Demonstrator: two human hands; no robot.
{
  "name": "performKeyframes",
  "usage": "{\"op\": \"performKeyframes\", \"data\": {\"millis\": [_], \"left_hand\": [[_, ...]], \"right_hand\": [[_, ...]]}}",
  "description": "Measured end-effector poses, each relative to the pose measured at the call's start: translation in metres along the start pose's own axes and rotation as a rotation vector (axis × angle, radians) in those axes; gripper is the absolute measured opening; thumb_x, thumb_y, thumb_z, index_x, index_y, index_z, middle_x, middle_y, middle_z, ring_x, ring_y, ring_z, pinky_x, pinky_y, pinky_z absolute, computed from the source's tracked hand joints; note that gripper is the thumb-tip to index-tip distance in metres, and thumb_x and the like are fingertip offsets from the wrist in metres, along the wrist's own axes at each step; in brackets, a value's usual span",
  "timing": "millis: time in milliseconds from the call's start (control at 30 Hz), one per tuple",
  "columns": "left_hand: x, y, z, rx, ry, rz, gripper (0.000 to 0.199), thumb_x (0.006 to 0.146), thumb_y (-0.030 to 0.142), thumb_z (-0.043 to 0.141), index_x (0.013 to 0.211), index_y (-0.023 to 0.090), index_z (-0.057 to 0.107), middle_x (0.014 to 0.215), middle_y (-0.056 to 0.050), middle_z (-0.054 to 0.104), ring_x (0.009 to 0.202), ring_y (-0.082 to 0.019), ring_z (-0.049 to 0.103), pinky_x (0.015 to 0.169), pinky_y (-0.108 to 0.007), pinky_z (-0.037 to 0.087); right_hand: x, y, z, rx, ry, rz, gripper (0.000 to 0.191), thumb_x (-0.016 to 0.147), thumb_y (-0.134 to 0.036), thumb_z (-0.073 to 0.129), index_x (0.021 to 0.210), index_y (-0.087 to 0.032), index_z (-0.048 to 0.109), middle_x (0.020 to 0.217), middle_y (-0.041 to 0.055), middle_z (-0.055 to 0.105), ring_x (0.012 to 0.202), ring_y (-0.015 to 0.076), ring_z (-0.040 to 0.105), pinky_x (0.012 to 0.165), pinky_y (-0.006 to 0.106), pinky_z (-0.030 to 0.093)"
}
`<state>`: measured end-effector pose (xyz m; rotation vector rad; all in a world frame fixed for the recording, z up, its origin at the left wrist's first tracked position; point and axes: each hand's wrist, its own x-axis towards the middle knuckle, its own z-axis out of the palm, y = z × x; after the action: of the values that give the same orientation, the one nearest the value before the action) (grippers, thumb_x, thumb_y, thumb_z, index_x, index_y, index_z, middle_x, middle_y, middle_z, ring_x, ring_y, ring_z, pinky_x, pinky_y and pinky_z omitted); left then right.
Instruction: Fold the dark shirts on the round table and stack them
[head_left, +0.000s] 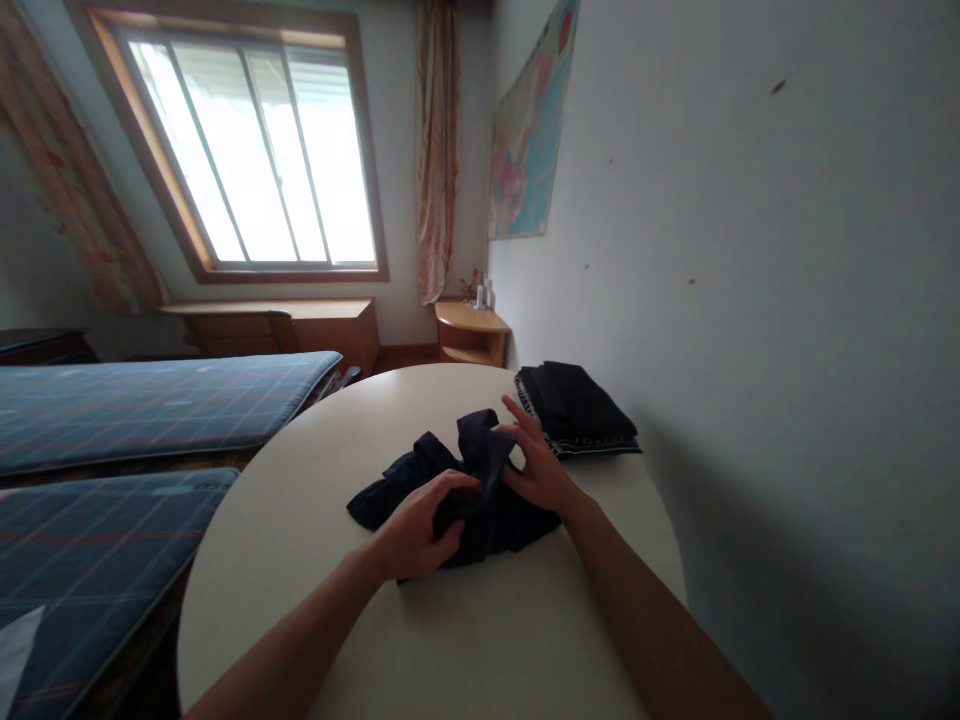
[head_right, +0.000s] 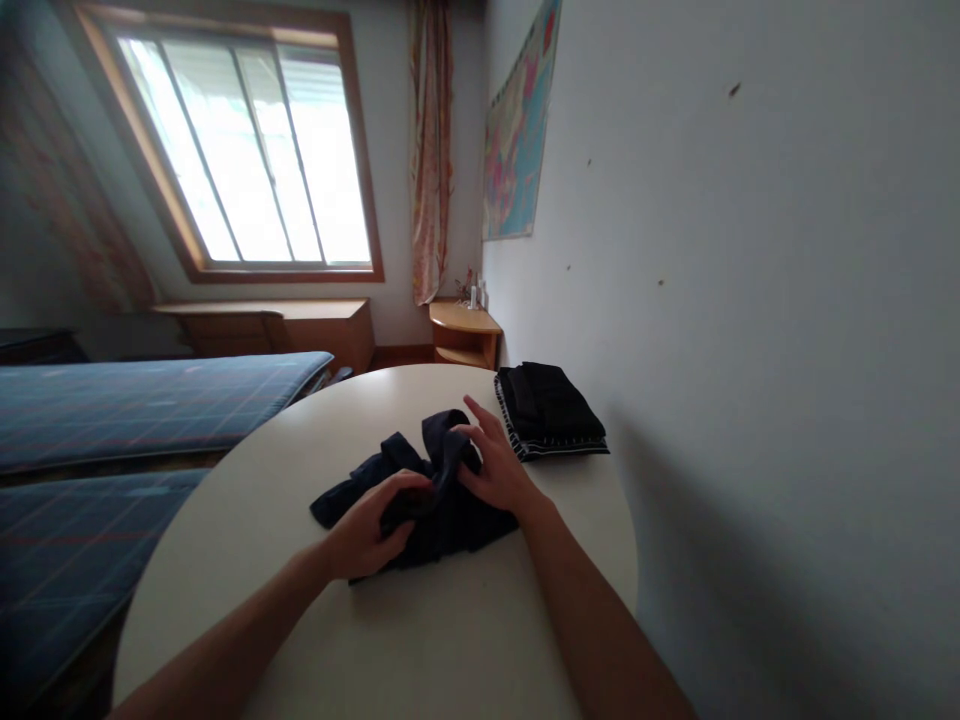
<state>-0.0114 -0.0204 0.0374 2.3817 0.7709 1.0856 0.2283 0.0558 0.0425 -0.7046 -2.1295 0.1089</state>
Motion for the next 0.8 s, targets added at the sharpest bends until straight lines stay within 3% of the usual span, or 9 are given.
{"op": "performKeyframes", "data": {"millis": [100, 200, 333, 433, 567, 633, 800], "left_hand": [[0.000, -0.004, -0.007, 0.089, -0.103, 0.042, 0.070, 0.074, 0.016, 0.064, 0.140, 0.021, 0.041, 0.140, -0.013, 0.050, 0.131, -0.029, 0.046, 0.112, -0.046, 0.037], [-0.001, -0.013, -0.014, 0.160, -0.168, -0.013, 0.082, 0.074, 0.023, 0.067, 0.148, 0.020, 0.031, 0.149, -0.014, 0.044, 0.137, -0.031, 0.040, 0.116, -0.049, 0.031], [-0.005, -0.027, -0.023, 0.229, -0.195, -0.196, 0.051, 0.085, 0.033, 0.060, 0.133, 0.018, 0.049, 0.124, -0.013, 0.063, 0.111, -0.028, 0.060, 0.097, -0.041, 0.049], [-0.007, -0.031, -0.030, 0.238, -0.191, -0.279, 0.035, 0.090, 0.044, 0.054, 0.113, 0.018, 0.059, 0.102, -0.009, 0.070, 0.091, -0.025, 0.065, 0.082, -0.036, 0.052], [-0.005, -0.026, -0.037, 0.085, -0.149, -0.249, 0.031, 0.092, 0.041, 0.050, 0.106, 0.018, 0.065, 0.100, -0.007, 0.072, 0.091, -0.024, 0.065, 0.084, -0.033, 0.052], [-0.002, -0.024, -0.041, 0.070, -0.043, -0.266, 0.029, 0.089, 0.039, 0.053, 0.104, 0.018, 0.067, 0.098, -0.007, 0.073, 0.090, -0.024, 0.066, 0.083, -0.034, 0.052], [0.003, -0.041, -0.049, 0.176, 0.503, -0.463, 0.036, 0.087, 0.048, 0.057, 0.104, 0.019, 0.067, 0.097, -0.006, 0.073, 0.090, -0.023, 0.067, 0.084, -0.035, 0.052]], "right_hand": [[0.001, 0.003, -0.003, -0.022, 0.012, -0.027, 0.025, 0.088, -0.024, 0.059, 0.113, -0.024, 0.057, 0.158, 0.0108, 0.033, 0.146, 0.0292, 0.027, 0.116, 0.054, 0.028], [0.001, 0.006, -0.002, 0.007, 0.001, 0.014, 0.018, 0.088, -0.022, 0.056, 0.106, -0.023, 0.057, 0.143, 0.0117, 0.052, 0.142, 0.0283, 0.036, 0.114, 0.052, 0.032], [0.001, 0.011, 0.002, 0.059, 0.091, 0.264, 0.010, 0.091, -0.031, 0.052, 0.094, -0.022, 0.052, 0.099, 0.0083, 0.069, 0.096, 0.0238, 0.065, 0.093, 0.043, 0.048], [0.001, 0.012, 0.003, 0.143, 0.151, 0.417, 0.017, 0.093, -0.039, 0.051, 0.092, -0.023, 0.048, 0.083, 0.0029, 0.064, 0.076, 0.0189, 0.062, 0.071, 0.032, 0.049], [0.003, 0.009, 0.002, 0.336, 0.138, 0.470, 0.026, 0.089, -0.047, 0.057, 0.087, -0.024, 0.045, 0.075, -0.0012, 0.059, 0.068, 0.0159, 0.057, 0.059, 0.026, 0.045], [0.005, 0.007, 0.001, 0.457, 0.149, 0.509, 0.031, 0.087, -0.050, 0.060, 0.085, -0.024, 0.044, 0.072, -0.0030, 0.058, 0.063, 0.0144, 0.054, 0.055, 0.024, 0.042], [0.009, 0.012, 0.004, 0.467, 0.389, 0.543, 0.037, 0.080, -0.051, 0.068, 0.087, -0.024, 0.044, 0.079, -0.0015, 0.058, 0.074, 0.0165, 0.058, 0.064, 0.027, 0.048]]}}
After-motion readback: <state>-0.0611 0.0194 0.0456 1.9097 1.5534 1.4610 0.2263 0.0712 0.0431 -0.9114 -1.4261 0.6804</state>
